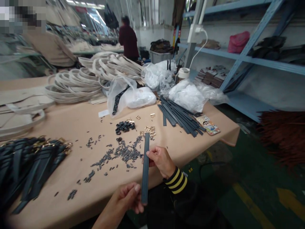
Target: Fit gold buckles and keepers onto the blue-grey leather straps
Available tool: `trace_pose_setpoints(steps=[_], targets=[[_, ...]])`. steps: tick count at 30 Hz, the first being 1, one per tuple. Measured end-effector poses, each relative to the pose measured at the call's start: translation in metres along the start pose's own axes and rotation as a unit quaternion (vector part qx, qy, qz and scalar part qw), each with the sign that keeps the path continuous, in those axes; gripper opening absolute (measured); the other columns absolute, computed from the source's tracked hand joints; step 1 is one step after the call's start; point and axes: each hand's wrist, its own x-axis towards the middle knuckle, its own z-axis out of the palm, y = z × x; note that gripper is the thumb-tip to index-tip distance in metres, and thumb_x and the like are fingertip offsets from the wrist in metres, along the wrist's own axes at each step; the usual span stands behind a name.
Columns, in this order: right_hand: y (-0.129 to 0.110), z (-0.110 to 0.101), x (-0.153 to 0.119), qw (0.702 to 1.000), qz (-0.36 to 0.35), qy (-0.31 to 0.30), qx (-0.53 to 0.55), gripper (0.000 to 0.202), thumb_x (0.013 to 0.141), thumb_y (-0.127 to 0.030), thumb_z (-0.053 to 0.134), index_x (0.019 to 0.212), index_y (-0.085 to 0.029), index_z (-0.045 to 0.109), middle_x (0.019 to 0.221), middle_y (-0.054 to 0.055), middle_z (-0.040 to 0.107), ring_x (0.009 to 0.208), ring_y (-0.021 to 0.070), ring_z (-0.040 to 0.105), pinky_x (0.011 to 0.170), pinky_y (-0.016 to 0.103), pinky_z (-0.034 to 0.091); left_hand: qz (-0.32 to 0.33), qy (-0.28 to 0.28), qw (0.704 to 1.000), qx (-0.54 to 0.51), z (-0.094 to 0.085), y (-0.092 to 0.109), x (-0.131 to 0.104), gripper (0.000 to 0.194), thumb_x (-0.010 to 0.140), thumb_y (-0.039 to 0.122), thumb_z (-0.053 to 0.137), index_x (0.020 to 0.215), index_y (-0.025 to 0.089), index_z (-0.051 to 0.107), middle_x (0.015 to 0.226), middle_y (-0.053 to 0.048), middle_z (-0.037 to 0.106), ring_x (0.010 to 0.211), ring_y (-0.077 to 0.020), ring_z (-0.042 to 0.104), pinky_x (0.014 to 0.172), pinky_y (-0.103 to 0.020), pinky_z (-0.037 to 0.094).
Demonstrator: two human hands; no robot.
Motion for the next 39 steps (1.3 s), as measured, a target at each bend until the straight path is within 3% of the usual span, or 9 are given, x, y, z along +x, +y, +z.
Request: trace_pose_setpoints(steps=[4,6,13,20,25,28,32,35,39], targets=[[0.007,0.002,-0.006,0.998,0.024,-0.035,-0.039,0.030,0.069,-0.037,0.064,0.071,-0.013,0.047,0.064,0.001,0.062,0.058,0.0119,0.061,0.051,0.020,0.047,0.094,0.136,0.986,0.016,-0.007,0.017,0.010,0.032,0.076,0.041,0.055,0.081,0.010,0.059,0.070,-0.003,0.061,0.051,-0.0066,0.051,0.043,-0.016,0.039],[0.009,0.004,-0.009,0.996,0.032,-0.055,-0.056,0.029,0.069,-0.036,0.065,0.070,-0.012,0.047,0.062,0.001,0.062,0.056,0.0105,0.059,0.050,0.019,0.046,0.119,0.159,0.980,-0.003,-0.012,0.027,0.016,0.030,0.076,0.038,0.057,0.087,0.010,0.059,0.075,-0.004,0.061,0.054,-0.0072,0.051,0.043,-0.016,0.040],[0.010,0.016,-0.016,0.987,0.058,-0.122,-0.091,0.026,0.071,-0.033,0.062,0.071,-0.012,0.047,0.063,0.003,0.064,0.053,0.0112,0.060,0.046,0.019,0.045,0.126,0.137,0.979,-0.089,-0.020,0.034,0.031,0.026,0.076,0.036,0.057,0.083,0.012,0.051,0.052,0.004,0.054,0.040,-0.0051,0.049,0.039,-0.013,0.038],[0.017,0.013,-0.014,0.981,0.069,-0.143,-0.109,0.026,0.072,-0.033,0.062,0.072,-0.012,0.047,0.064,0.004,0.064,0.054,0.0118,0.060,0.048,0.020,0.046,0.118,0.147,0.975,-0.119,-0.024,0.031,0.032,0.023,0.075,0.033,0.058,0.080,0.013,0.048,0.050,0.005,0.052,0.037,-0.0032,0.045,0.038,-0.011,0.036],[0.016,0.015,-0.012,0.979,0.089,-0.182,-0.028,0.032,0.078,-0.043,0.055,0.081,-0.011,0.049,0.077,0.006,0.063,0.063,0.0116,0.062,0.055,0.020,0.049,0.132,0.137,0.973,-0.127,-0.022,0.032,0.030,0.019,0.077,0.029,0.057,0.082,0.015,0.045,0.049,0.006,0.051,0.038,-0.0034,0.044,0.039,-0.011,0.035],[0.014,0.015,-0.012,0.966,0.132,-0.223,0.023,0.039,0.080,-0.049,0.050,0.085,-0.011,0.052,0.075,0.004,0.059,0.053,0.0059,0.055,0.050,0.018,0.047,0.154,0.111,0.973,-0.128,-0.023,0.032,0.026,0.018,0.075,0.026,0.059,0.081,0.016,0.046,0.052,0.006,0.052,0.042,-0.0032,0.045,0.041,-0.011,0.037],[0.017,0.015,-0.012,0.981,0.098,-0.157,-0.050,0.035,0.069,-0.042,0.066,0.077,-0.013,0.048,0.055,-0.005,0.049,0.043,0.0033,0.044,0.041,0.014,0.041,0.163,0.134,0.966,-0.147,-0.029,0.027,0.020,0.021,0.068,0.021,0.066,0.081,0.014,0.050,0.079,0.002,0.058,0.054,-0.0022,0.051,0.048,-0.012,0.043],[0.019,0.017,-0.012,0.979,0.053,-0.134,-0.141,0.032,0.072,-0.040,0.062,0.077,-0.013,0.046,0.050,-0.006,0.049,0.040,0.0034,0.042,0.038,0.012,0.036,0.143,0.183,0.957,-0.171,-0.032,0.024,0.016,0.022,0.069,0.021,0.065,0.084,0.013,0.051,0.071,0.003,0.055,0.055,-0.0037,0.051,0.048,-0.012,0.046],[0.018,0.019,-0.010,0.977,0.048,-0.127,-0.165,0.027,0.073,-0.037,0.059,0.077,-0.013,0.046,0.051,-0.005,0.049,0.042,0.0042,0.043,0.038,0.013,0.037,0.154,0.222,0.948,-0.167,-0.030,0.022,0.014,0.025,0.074,0.027,0.059,0.094,0.015,0.049,0.067,0.002,0.055,0.059,-0.0068,0.054,0.049,-0.014,0.048]])
